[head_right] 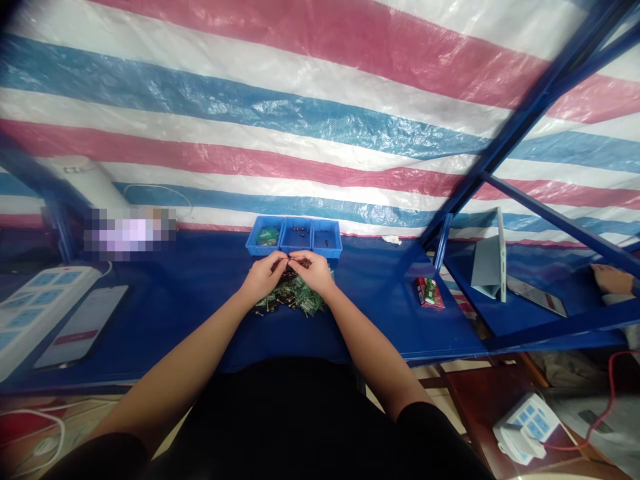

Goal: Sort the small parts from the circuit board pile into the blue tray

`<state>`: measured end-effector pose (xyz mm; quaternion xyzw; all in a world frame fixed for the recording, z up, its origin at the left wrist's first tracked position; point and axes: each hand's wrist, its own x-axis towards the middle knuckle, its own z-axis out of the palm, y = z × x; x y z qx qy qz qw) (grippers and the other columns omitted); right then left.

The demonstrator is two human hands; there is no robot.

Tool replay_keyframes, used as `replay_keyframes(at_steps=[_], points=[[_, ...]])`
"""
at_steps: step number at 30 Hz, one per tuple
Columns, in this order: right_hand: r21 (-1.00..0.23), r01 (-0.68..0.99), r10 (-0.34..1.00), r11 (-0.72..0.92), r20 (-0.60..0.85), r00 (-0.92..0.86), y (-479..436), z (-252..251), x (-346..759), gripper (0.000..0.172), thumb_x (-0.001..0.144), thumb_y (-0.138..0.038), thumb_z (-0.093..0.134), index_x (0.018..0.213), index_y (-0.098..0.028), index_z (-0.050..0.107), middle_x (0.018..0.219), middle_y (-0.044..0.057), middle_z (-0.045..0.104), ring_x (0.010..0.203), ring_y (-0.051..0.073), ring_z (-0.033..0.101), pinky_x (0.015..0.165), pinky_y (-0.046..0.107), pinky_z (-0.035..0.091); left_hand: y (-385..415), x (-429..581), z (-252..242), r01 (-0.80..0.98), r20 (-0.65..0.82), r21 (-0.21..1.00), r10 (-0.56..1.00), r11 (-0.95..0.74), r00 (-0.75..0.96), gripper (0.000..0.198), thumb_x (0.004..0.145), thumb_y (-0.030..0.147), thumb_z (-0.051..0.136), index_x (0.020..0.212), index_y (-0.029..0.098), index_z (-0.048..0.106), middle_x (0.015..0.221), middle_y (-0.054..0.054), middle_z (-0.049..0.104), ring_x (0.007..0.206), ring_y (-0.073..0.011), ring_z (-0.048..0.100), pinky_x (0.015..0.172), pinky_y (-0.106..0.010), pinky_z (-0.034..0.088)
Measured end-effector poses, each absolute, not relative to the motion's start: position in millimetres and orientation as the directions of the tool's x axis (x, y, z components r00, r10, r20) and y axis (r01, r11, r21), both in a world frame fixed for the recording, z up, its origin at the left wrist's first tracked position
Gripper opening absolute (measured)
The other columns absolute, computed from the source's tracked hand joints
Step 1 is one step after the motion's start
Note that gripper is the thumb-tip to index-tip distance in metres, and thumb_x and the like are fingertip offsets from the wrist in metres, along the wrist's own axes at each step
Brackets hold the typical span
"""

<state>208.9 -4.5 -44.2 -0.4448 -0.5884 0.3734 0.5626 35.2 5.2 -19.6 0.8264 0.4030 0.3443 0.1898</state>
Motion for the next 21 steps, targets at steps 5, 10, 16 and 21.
replay_keyframes(at_steps=[5, 10, 16, 21], points=[[-0.946, 0.110, 0.949, 0.306, 0.312, 0.044, -4.6, -42.0, 209.0, 0.035, 0.072, -0.045, 0.073, 0.096, -0.020, 0.072, 0.094, 0.007, 0.073, 0.087, 0.021, 0.069, 0.082, 0.036, 0.057, 7.1, 35.6, -21.6, 0.508, 0.445, 0.604, 0.789, -0.614, 0.424, 0.026, 0.094, 0.039, 0.043, 0.109, 0.023, 0.058, 0.075, 0.001, 0.062, 0.065, -0.0143, 0.057, 0.061, -0.025, 0.041], [-0.954, 0.100, 0.956, 0.283, 0.289, 0.053, -5.1, -39.8, 208.7, 0.035, 0.070, -0.045, 0.074, 0.094, -0.019, 0.073, 0.093, 0.007, 0.074, 0.086, 0.021, 0.069, 0.082, 0.036, 0.057, 8.7, 35.4, -25.3, 0.492, 0.452, 0.628, 0.798, -0.602, 0.399, 0.023, 0.093, 0.038, 0.045, 0.102, 0.022, 0.060, 0.078, 0.001, 0.064, 0.069, -0.0135, 0.058, 0.064, -0.024, 0.043], [-0.955, 0.053, 0.955, 0.293, 0.295, 0.032, -5.6, -40.6, 206.5, 0.036, 0.070, -0.044, 0.075, 0.095, -0.018, 0.072, 0.092, 0.007, 0.074, 0.084, 0.021, 0.069, 0.082, 0.036, 0.057, 7.4, 35.1, -24.6, 0.507, 0.431, 0.622, 0.802, -0.597, 0.414, 0.026, 0.096, 0.038, 0.038, 0.101, 0.022, 0.058, 0.081, -0.001, 0.064, 0.072, -0.0145, 0.058, 0.066, -0.024, 0.043], [-0.954, 0.066, 0.955, 0.291, 0.294, 0.030, -4.4, -43.2, 206.6, 0.036, 0.070, -0.044, 0.075, 0.096, -0.019, 0.072, 0.093, 0.007, 0.074, 0.085, 0.021, 0.070, 0.082, 0.036, 0.057, 5.2, 35.1, -20.1, 0.519, 0.409, 0.618, 0.805, -0.591, 0.429, 0.028, 0.098, 0.038, 0.035, 0.096, 0.022, 0.057, 0.078, 0.000, 0.063, 0.070, -0.0144, 0.058, 0.065, -0.024, 0.041]])
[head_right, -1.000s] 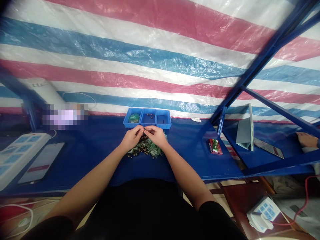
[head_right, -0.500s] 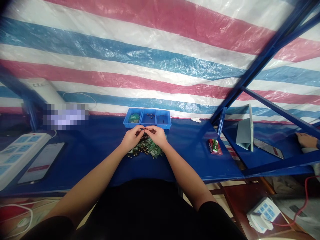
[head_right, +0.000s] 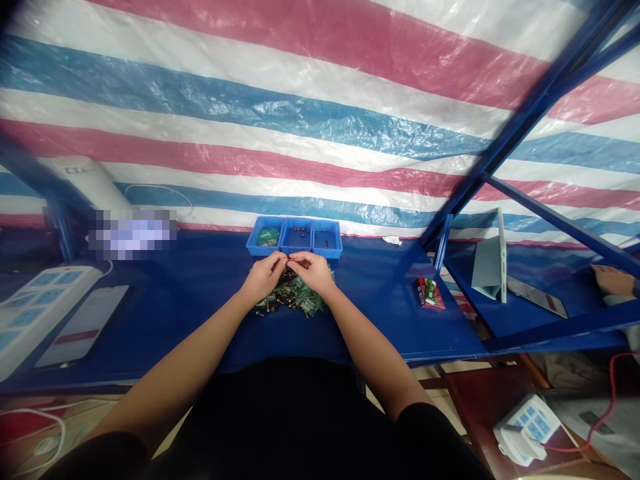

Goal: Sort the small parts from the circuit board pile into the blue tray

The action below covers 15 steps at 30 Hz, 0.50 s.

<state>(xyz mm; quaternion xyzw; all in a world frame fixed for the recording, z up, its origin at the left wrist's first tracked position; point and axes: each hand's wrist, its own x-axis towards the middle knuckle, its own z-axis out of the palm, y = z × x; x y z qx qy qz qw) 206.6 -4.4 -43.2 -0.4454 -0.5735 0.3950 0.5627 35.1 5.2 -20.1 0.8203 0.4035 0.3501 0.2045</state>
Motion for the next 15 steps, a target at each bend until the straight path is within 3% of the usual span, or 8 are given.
replay_keyframes(at_steps=[6, 15], points=[[-0.947, 0.085, 0.948, 0.311, 0.315, 0.039, -6.8, -38.9, 207.7, 0.033, 0.072, -0.043, 0.074, 0.095, -0.019, 0.073, 0.094, 0.007, 0.074, 0.086, 0.021, 0.069, 0.083, 0.037, 0.057, 5.3, 35.1, -21.7, 0.499, 0.402, 0.655, 0.821, -0.567, 0.405, 0.027, 0.095, 0.040, 0.042, 0.112, 0.024, 0.054, 0.076, 0.001, 0.063, 0.065, -0.0142, 0.058, 0.062, -0.025, 0.042], [-0.953, 0.078, 0.955, 0.291, 0.295, 0.040, -7.2, -37.3, 206.9, 0.035, 0.070, -0.045, 0.074, 0.094, -0.019, 0.073, 0.093, 0.007, 0.074, 0.085, 0.021, 0.069, 0.082, 0.036, 0.057, 7.3, 34.9, -24.5, 0.485, 0.431, 0.646, 0.806, -0.589, 0.405, 0.027, 0.095, 0.040, 0.039, 0.101, 0.022, 0.058, 0.082, -0.001, 0.064, 0.071, -0.0147, 0.059, 0.066, -0.025, 0.044]])
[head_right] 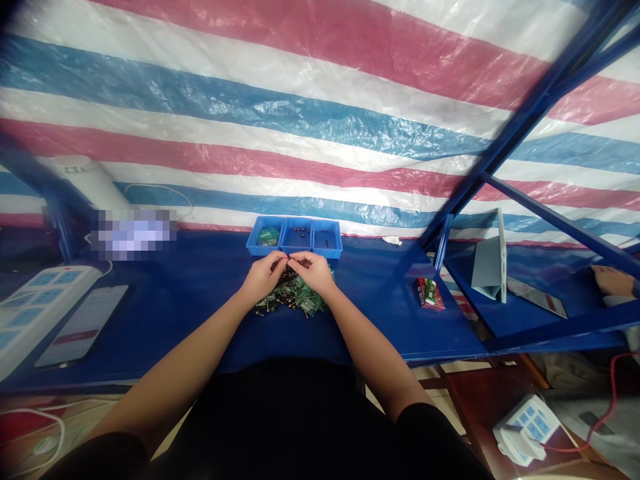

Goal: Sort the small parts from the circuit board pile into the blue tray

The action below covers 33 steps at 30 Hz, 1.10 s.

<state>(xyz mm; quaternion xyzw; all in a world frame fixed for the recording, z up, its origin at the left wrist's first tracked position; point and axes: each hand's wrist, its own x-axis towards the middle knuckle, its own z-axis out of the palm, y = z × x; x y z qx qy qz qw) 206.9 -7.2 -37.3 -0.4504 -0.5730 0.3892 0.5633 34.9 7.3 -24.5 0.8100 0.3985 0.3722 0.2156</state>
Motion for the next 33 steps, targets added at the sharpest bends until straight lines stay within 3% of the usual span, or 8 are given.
replay_keyframes(at_steps=[16, 33], points=[[-0.956, 0.017, 0.956, 0.294, 0.294, -0.020, -8.1, -38.7, 205.2, 0.036, 0.069, -0.045, 0.075, 0.095, -0.020, 0.073, 0.089, 0.005, 0.074, 0.082, 0.021, 0.070, 0.079, 0.037, 0.058, 4.8, 35.4, -19.5, 0.494, 0.402, 0.641, 0.805, -0.588, 0.437, 0.032, 0.098, 0.041, 0.033, 0.086, 0.021, 0.055, 0.073, 0.001, 0.060, 0.065, -0.0130, 0.055, 0.063, -0.024, 0.039], [-0.954, 0.029, 0.954, 0.298, 0.298, 0.011, -5.4, -39.7, 207.8, 0.036, 0.068, -0.043, 0.076, 0.096, -0.019, 0.073, 0.092, 0.007, 0.073, 0.084, 0.021, 0.069, 0.080, 0.036, 0.057, 8.2, 35.8, -27.4, 0.500, 0.436, 0.642, 0.813, -0.581, 0.385, 0.029, 0.094, 0.036, 0.043, 0.112, 0.022, 0.060, 0.086, -0.002, 0.068, 0.067, -0.0143, 0.060, 0.065, -0.025, 0.046]])
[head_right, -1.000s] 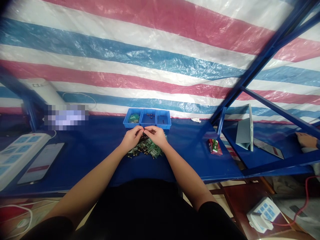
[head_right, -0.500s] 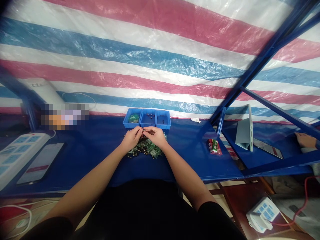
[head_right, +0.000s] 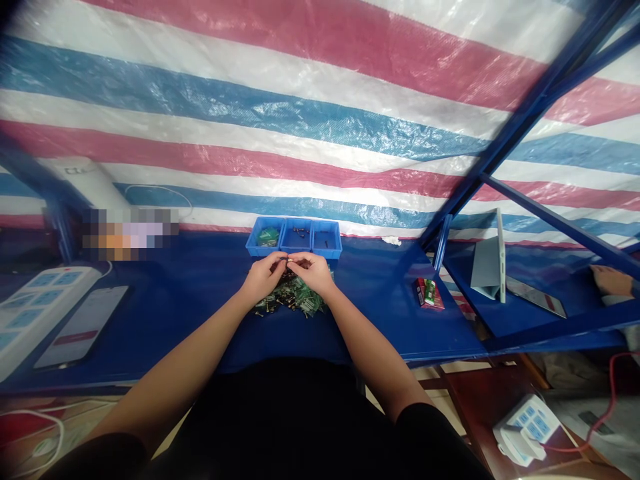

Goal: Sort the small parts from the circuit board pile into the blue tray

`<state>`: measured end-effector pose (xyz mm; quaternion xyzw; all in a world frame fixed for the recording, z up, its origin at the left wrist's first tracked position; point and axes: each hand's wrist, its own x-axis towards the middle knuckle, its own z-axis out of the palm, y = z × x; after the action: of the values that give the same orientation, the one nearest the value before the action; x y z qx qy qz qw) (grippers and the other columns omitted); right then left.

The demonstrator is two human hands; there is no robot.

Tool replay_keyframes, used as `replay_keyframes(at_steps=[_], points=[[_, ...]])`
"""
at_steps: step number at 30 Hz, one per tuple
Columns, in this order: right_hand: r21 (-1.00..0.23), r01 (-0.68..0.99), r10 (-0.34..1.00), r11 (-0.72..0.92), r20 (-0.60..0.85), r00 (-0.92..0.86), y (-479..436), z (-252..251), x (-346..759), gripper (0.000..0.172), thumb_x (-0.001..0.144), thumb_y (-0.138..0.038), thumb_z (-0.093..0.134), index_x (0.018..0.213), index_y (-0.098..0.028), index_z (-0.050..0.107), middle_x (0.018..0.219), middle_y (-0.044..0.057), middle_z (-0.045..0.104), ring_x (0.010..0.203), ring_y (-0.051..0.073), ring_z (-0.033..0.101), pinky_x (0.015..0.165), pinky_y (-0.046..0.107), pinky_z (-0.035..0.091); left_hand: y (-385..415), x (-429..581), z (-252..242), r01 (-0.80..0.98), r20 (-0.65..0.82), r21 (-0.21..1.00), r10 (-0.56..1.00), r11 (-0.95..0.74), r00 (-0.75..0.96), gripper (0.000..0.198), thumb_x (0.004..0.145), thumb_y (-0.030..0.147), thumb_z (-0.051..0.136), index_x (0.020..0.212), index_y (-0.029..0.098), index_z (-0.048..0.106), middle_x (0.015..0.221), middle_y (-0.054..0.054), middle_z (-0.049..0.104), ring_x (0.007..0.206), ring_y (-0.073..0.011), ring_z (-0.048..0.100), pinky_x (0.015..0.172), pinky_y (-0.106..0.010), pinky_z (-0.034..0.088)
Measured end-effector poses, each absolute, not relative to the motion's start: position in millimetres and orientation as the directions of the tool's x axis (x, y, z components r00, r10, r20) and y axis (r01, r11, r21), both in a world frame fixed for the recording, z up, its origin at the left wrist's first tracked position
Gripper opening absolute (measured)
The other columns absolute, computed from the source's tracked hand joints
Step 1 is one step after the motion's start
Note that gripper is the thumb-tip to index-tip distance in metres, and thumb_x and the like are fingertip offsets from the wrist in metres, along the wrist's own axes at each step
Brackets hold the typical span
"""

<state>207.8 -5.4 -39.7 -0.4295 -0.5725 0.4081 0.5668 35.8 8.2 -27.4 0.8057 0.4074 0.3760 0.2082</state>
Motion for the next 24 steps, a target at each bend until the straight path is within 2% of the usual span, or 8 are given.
replay_keyframes(at_steps=[5, 11, 16, 17, 19, 22, 24], points=[[-0.957, 0.012, 0.957, 0.289, 0.289, 0.020, -6.0, -39.3, 207.4, 0.037, 0.068, -0.043, 0.076, 0.095, -0.018, 0.073, 0.093, 0.007, 0.073, 0.085, 0.020, 0.068, 0.080, 0.034, 0.056, 7.0, 36.0, -25.7, 0.507, 0.409, 0.631, 0.807, -0.587, 0.426, 0.032, 0.093, 0.036, 0.043, 0.117, 0.023, 0.060, 0.085, -0.001, 0.070, 0.065, -0.0139, 0.060, 0.061, -0.024, 0.044], [-0.959, 0.033, 0.960, 0.281, 0.281, 0.011, -7.2, -35.2, 207.7, 0.035, 0.069, -0.044, 0.075, 0.093, -0.019, 0.073, 0.092, 0.007, 0.073, 0.085, 0.020, 0.068, 0.080, 0.035, 0.056, 7.5, 36.6, -26.0, 0.492, 0.415, 0.630, 0.796, -0.600, 0.440, 0.027, 0.094, 0.038, 0.043, 0.103, 0.021, 0.061, 0.080, -0.001, 0.068, 0.065, -0.0142, 0.059, 0.062, -0.024, 0.043], [-0.977, 0.043, 0.978, 0.208, 0.208, 0.002, -5.2, -33.9, 211.2, 0.036, 0.070, -0.045, 0.074, 0.094, -0.018, 0.073, 0.084, 0.007, 0.073, 0.074, 0.020, 0.068, 0.072, 0.035, 0.057, 6.3, 35.8, -22.9, 0.519, 0.404, 0.606, 0.795, -0.603, 0.452, 0.027, 0.095, 0.039, 0.042, 0.095, 0.021, 0.062, 0.074, 0.001, 0.065, 0.062, -0.0135, 0.057, 0.060, -0.024, 0.040], [-0.982, 0.016, 0.982, 0.189, 0.189, 0.007, -4.4, -34.1, 211.6, 0.040, 0.070, -0.045, 0.074, 0.098, -0.017, 0.072, 0.087, 0.007, 0.073, 0.075, 0.020, 0.068, 0.072, 0.035, 0.057, 6.2, 35.6, -22.2, 0.524, 0.406, 0.600, 0.795, -0.604, 0.452, 0.027, 0.094, 0.039, 0.042, 0.095, 0.022, 0.062, 0.074, 0.001, 0.065, 0.063, -0.0136, 0.057, 0.060, -0.024, 0.041], [-0.980, -0.071, 0.982, 0.187, 0.186, 0.026, -2.9, -34.1, 211.8, 0.052, 0.070, -0.045, 0.075, 0.114, -0.019, 0.066, 0.105, 0.009, 0.072, 0.086, 0.022, 0.069, 0.078, 0.037, 0.058, 6.6, 35.3, -21.4, 0.529, 0.418, 0.598, 0.797, -0.602, 0.435, 0.027, 0.094, 0.038, 0.043, 0.098, 0.021, 0.063, 0.077, 0.000, 0.067, 0.065, -0.0138, 0.058, 0.061, -0.024, 0.042], [-0.946, -0.189, 0.965, 0.264, 0.260, 0.047, -1.9, -32.4, 211.1, 0.074, 0.070, -0.042, 0.076, 0.137, -0.027, 0.047, 0.139, 0.008, 0.053, 0.113, 0.024, 0.063, 0.094, 0.040, 0.053, 7.9, 34.7, -22.5, 0.538, 0.440, 0.599, 0.805, -0.593, 0.398, 0.026, 0.093, 0.036, 0.044, 0.101, 0.021, 0.063, 0.085, -0.002, 0.069, 0.069, -0.0143, 0.060, 0.064, -0.024, 0.043], [-0.931, -0.190, 0.951, 0.310, 0.305, 0.056, -1.9, -30.8, 210.9, 0.075, 0.071, -0.041, 0.076, 0.138, -0.027, 0.046, 0.142, 0.009, 0.049, 0.119, 0.024, 0.058, 0.099, 0.041, 0.050, 8.9, 34.3, -23.9, 0.551, 0.445, 0.593, 0.809, -0.588, 0.384, 0.026, 0.093, 0.036, 0.044, 0.101, 0.020, 0.064, 0.087, -0.003, 0.069, 0.071, -0.0148, 0.061, 0.065, -0.024, 0.044]])
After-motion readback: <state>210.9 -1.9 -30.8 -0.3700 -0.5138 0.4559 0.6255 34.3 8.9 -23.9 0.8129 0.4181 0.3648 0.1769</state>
